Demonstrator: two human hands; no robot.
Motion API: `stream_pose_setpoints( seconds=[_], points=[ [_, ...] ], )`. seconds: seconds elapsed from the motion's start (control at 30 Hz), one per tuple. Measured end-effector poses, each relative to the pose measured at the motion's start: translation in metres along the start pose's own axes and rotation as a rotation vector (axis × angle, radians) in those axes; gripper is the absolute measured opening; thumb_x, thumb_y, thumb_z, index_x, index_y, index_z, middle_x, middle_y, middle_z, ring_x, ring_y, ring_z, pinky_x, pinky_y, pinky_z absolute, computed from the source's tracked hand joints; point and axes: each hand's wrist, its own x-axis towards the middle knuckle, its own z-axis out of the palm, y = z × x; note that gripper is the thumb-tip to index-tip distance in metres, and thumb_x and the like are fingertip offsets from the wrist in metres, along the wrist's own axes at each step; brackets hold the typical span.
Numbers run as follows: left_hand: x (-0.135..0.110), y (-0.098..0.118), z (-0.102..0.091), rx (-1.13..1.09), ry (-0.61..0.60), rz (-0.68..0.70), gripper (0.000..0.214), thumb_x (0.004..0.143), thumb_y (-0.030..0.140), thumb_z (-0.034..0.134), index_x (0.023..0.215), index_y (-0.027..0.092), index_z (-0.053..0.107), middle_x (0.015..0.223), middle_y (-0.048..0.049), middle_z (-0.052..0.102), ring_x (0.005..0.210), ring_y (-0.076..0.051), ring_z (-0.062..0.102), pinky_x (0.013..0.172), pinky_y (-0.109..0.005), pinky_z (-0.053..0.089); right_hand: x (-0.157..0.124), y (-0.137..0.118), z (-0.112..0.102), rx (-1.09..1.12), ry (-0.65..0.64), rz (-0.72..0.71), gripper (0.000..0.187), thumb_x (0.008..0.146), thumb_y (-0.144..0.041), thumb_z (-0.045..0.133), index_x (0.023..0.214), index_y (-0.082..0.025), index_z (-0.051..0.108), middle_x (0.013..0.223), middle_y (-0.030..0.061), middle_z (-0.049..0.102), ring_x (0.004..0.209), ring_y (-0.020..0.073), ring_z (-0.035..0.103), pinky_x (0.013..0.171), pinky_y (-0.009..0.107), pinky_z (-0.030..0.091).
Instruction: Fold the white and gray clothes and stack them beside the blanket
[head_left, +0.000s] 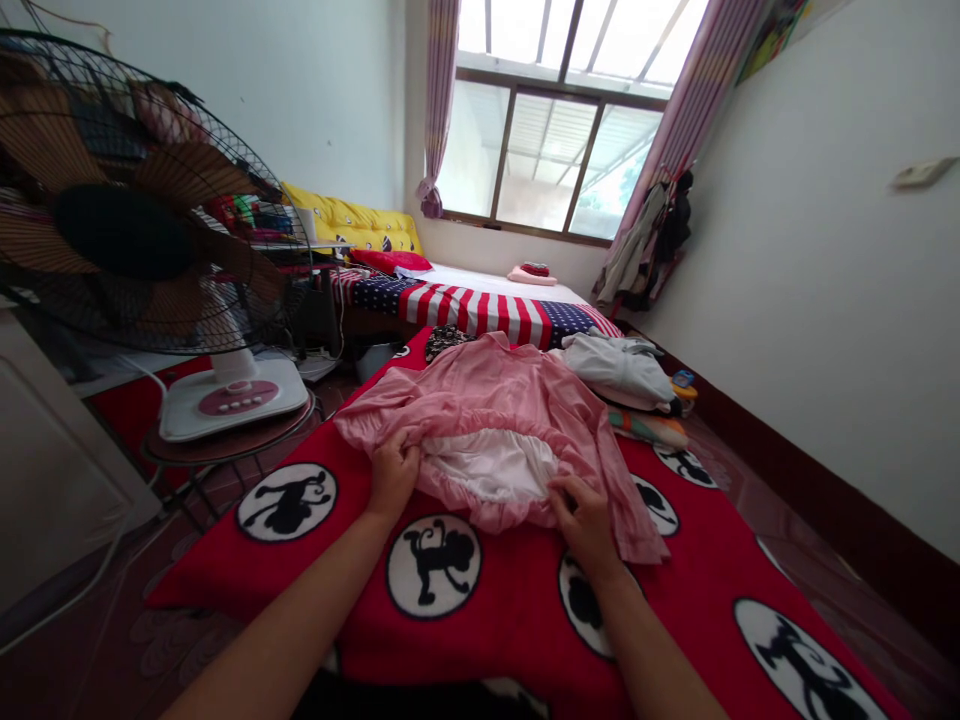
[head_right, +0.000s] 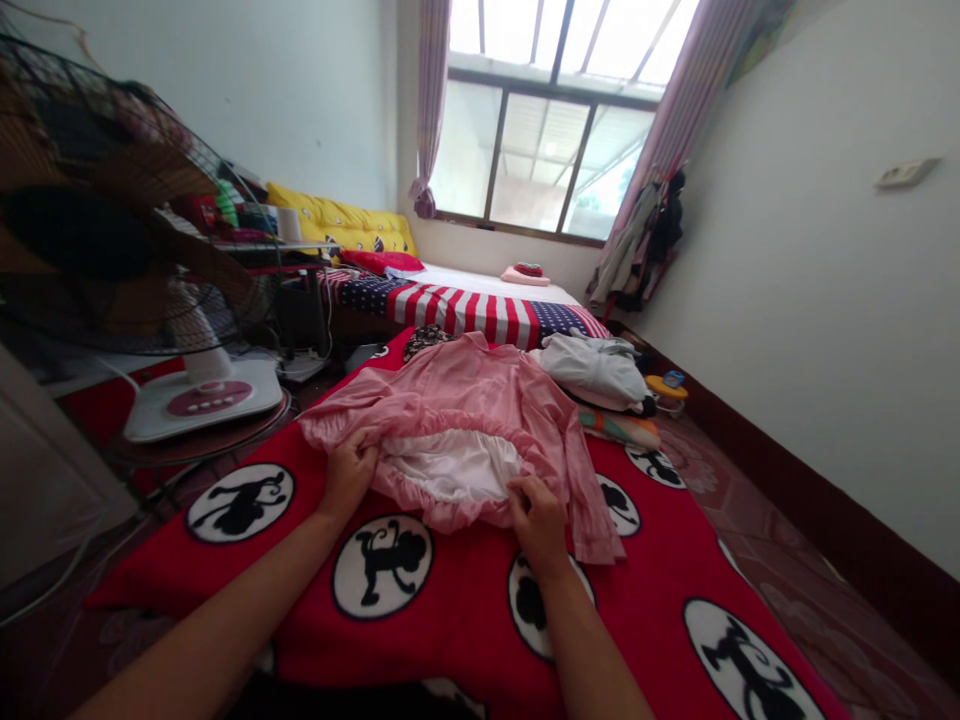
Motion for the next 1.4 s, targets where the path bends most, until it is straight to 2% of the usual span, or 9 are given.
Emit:
stream_pose_setpoints(
  seconds=[0.27, 0.5, 0.57, 0.67, 0.8, 0.93, 1.1, 1.23, 1.4],
  points=[
    [0.021, -0.031, -0.033, -0.098, 0.555, -0.277, 0.019, 0.077, 0.022, 0.04, 0.086, 0.016, 0.056, 0.081, -0.0018, 0.058, 0.08, -0.017, 0.057, 0.081, -0.03, 0.047, -0.006, 0.026, -0.032, 0.058, 0.633, 0.4, 0.023, 0.085, -0.041, 0.05, 0.091, -0.019, 0.056, 0.086, 0.0069, 0.06, 0.08, 0.0207, 0.057, 0.075, 0.032, 0.047],
    [0.03, -0.037, -0.034, -0.132, 0.676, -0.303, 0.021, 0.073, 0.021, 0.04, 0.088, 0.015, 0.053, 0.084, -0.0025, 0.057, 0.079, -0.016, 0.054, 0.08, -0.031, 0.047, -0.003, 0.049, -0.037, 0.345, 0.971, 0.567, 0.023, 0.073, -0.037, 0.059, 0.086, -0.018, 0.056, 0.078, 0.0006, 0.055, 0.069, 0.0151, 0.053, 0.067, 0.029, 0.046],
    [0.028, -0.035, -0.036, -0.105, 0.637, -0.276, 0.019, 0.073, 0.022, 0.042, 0.085, 0.016, 0.055, 0.08, -0.0022, 0.057, 0.076, -0.017, 0.054, 0.08, -0.033, 0.047, -0.003, 0.048, -0.037, 0.4, 0.907, 0.557, 0.025, 0.071, -0.038, 0.061, 0.086, -0.018, 0.058, 0.077, -0.0004, 0.056, 0.067, 0.0142, 0.053, 0.065, 0.028, 0.045],
    [0.021, -0.029, -0.041, -0.027, 0.505, -0.23, 0.017, 0.071, 0.024, 0.053, 0.084, 0.017, 0.059, 0.073, -0.0017, 0.056, 0.073, -0.021, 0.055, 0.079, -0.038, 0.048, -0.008, 0.038, -0.037, 0.289, 0.571, 0.466, 0.027, 0.073, -0.043, 0.063, 0.084, -0.018, 0.061, 0.074, 0.0006, 0.061, 0.067, 0.0157, 0.055, 0.064, 0.028, 0.044],
    [0.007, -0.007, -0.048, 0.372, 0.287, 0.079, 0.052, 0.067, 0.013, 0.057, 0.119, 0.014, 0.053, 0.117, -0.0157, 0.056, 0.112, -0.033, 0.052, 0.096, -0.046, 0.042, -0.014, 0.015, -0.033, -0.123, 0.156, 0.231, 0.023, 0.076, -0.043, 0.065, 0.075, -0.02, 0.067, 0.071, 0.0028, 0.064, 0.069, 0.0189, 0.058, 0.065, 0.03, 0.043],
    [-0.01, 0.025, -0.049, 0.55, 0.261, 0.43, 0.058, 0.071, 0.009, 0.058, 0.128, 0.017, 0.049, 0.147, -0.0174, 0.033, 0.134, -0.035, 0.033, 0.107, -0.051, 0.029, -0.012, -0.004, -0.029, -0.184, 0.316, -0.045, 0.017, 0.083, -0.034, 0.061, 0.076, -0.019, 0.066, 0.079, 0.0049, 0.064, 0.079, 0.0195, 0.058, 0.075, 0.032, 0.046],
    [-0.024, 0.053, -0.044, 0.473, 0.161, 0.722, 0.029, 0.078, 0.009, 0.055, 0.099, 0.026, 0.066, 0.123, -0.0033, 0.061, 0.122, -0.025, 0.048, 0.108, -0.049, 0.028, -0.01, -0.012, -0.026, -0.129, 0.35, -0.132, 0.012, 0.085, -0.028, 0.058, 0.092, -0.02, 0.065, 0.092, 0.0065, 0.065, 0.091, 0.0208, 0.059, 0.085, 0.036, 0.047],
    [-0.023, 0.053, -0.039, 0.492, 0.009, 0.647, 0.021, 0.084, 0.014, 0.054, 0.092, 0.025, 0.069, 0.106, -0.0021, 0.069, 0.108, -0.023, 0.056, 0.1, -0.044, 0.035, -0.011, -0.01, -0.019, -0.164, 0.117, -0.086, 0.037, 0.079, -0.03, 0.064, 0.114, -0.02, 0.059, 0.111, 0.0085, 0.063, 0.105, 0.024, 0.057, 0.092, 0.039, 0.045],
    [-0.013, 0.028, -0.036, 0.631, -0.331, 0.387, 0.029, 0.082, 0.026, 0.057, 0.109, 0.021, 0.066, 0.111, -0.0076, 0.067, 0.105, -0.026, 0.059, 0.088, -0.038, 0.044, -0.01, -0.004, -0.012, -0.227, -0.093, -0.023, 0.022, 0.073, -0.015, 0.055, 0.092, -0.021, 0.066, 0.099, 0.0051, 0.067, 0.095, 0.0224, 0.061, 0.085, 0.036, 0.047]
  ],
)
